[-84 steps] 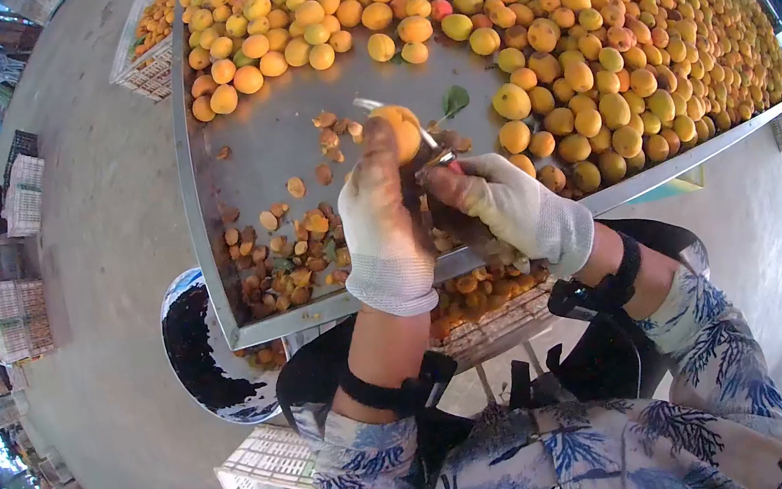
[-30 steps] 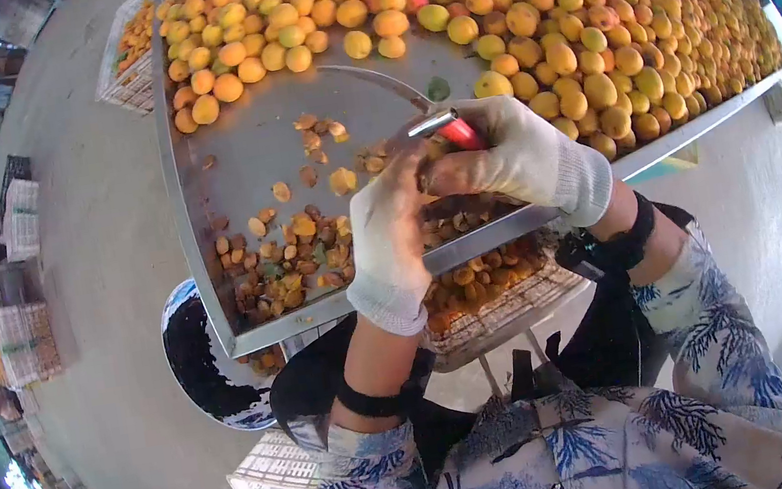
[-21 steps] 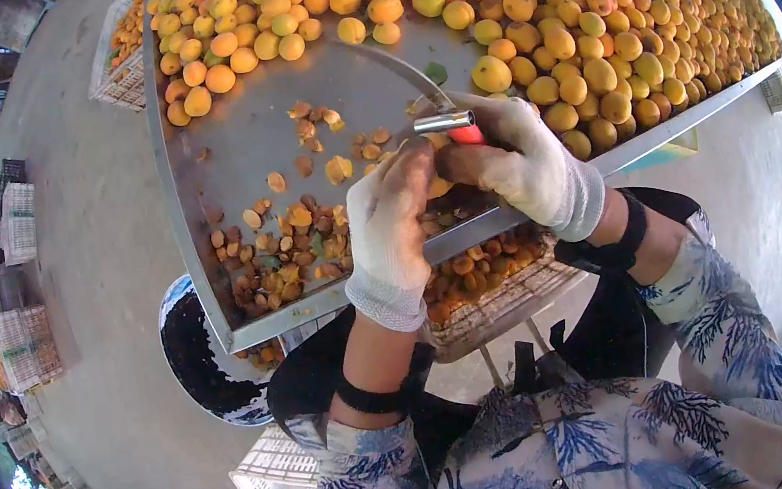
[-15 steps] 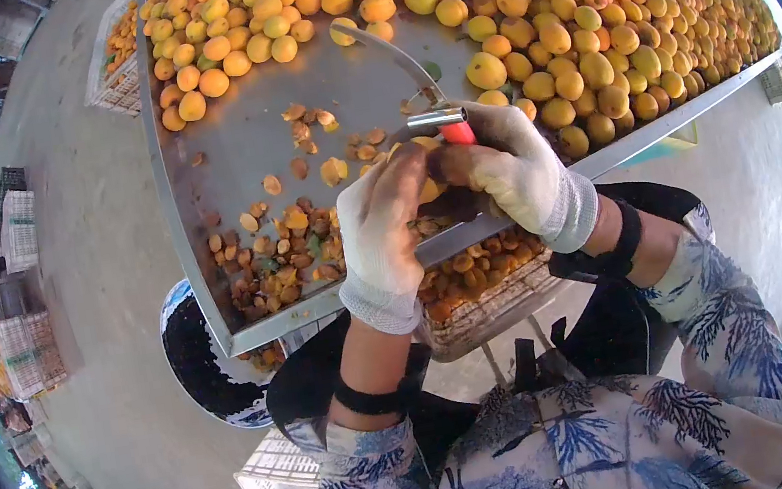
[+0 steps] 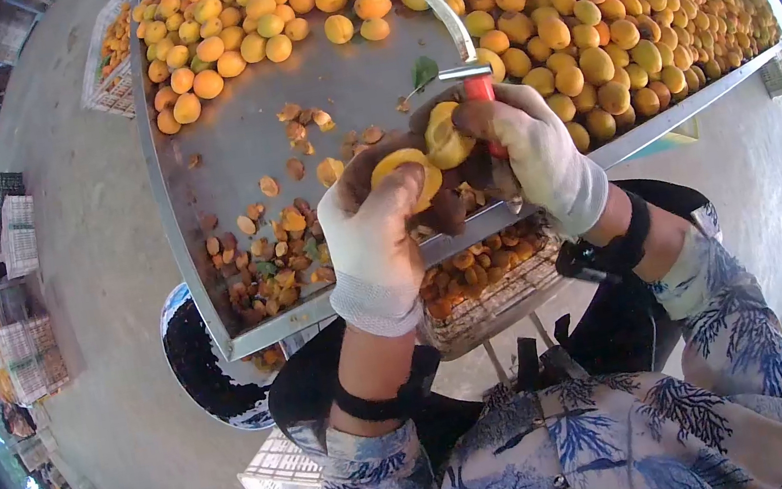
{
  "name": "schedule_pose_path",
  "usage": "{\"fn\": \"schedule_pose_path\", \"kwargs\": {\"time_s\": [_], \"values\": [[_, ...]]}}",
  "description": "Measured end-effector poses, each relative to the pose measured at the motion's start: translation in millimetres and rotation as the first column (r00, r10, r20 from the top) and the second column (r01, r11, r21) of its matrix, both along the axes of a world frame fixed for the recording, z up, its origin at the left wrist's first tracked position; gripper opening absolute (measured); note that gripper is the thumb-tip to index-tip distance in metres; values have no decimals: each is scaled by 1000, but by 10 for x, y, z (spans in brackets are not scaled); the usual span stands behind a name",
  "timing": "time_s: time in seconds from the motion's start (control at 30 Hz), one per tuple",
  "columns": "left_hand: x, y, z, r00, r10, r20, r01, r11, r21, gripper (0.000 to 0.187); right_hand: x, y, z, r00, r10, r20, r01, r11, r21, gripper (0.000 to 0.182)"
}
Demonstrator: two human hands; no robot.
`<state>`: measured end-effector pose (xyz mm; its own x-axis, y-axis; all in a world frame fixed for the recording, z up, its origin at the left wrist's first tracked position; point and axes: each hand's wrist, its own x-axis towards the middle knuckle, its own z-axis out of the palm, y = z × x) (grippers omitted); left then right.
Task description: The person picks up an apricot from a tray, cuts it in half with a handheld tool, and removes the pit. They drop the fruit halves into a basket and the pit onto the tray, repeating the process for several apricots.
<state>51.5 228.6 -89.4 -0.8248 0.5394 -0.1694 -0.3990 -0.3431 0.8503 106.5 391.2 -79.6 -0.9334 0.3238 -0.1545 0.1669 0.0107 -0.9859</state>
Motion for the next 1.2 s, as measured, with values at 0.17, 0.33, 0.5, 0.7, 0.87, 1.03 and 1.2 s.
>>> {"fn": "schedule_pose_path", "kwargs": {"time_s": [0.17, 0.33, 0.5, 0.7, 0.87, 1.03, 1.2], "values": [[-26, -51, -28, 929, 25, -368, -93, 981, -170, 26, 17, 119, -104, 1000, -26, 10, 28, 988, -150, 29], [-33, -111, 14, 936, -351, -4, 351, 935, 48, 43, 24, 265, -49, 994, 112, -15, -83, 629, -773, 39], [98, 3, 40, 509, -844, -170, 705, 522, -480, 42, 100, 357, 30, 977, 168, -132, -212, 679, -703, 39], [140, 82, 45, 860, -509, 29, 494, 818, -295, 55, 194, 334, 153, 982, 141, -122, -187, 744, -642, 36], [206, 176, 147, 986, -167, 27, 168, 985, -45, 60, 163, 195, 132, 988, 155, -5, -125, 783, -610, 38], [153, 164, 147, 997, -71, 20, 73, 991, -113, 59, 55, 72, 282, 996, 53, 66, -22, 913, -407, 24], [129, 148, 102, 990, -97, 107, 93, 995, 40, 64, -31, 252, 186, 934, -219, -284, 78, 897, -436, 38]]}}
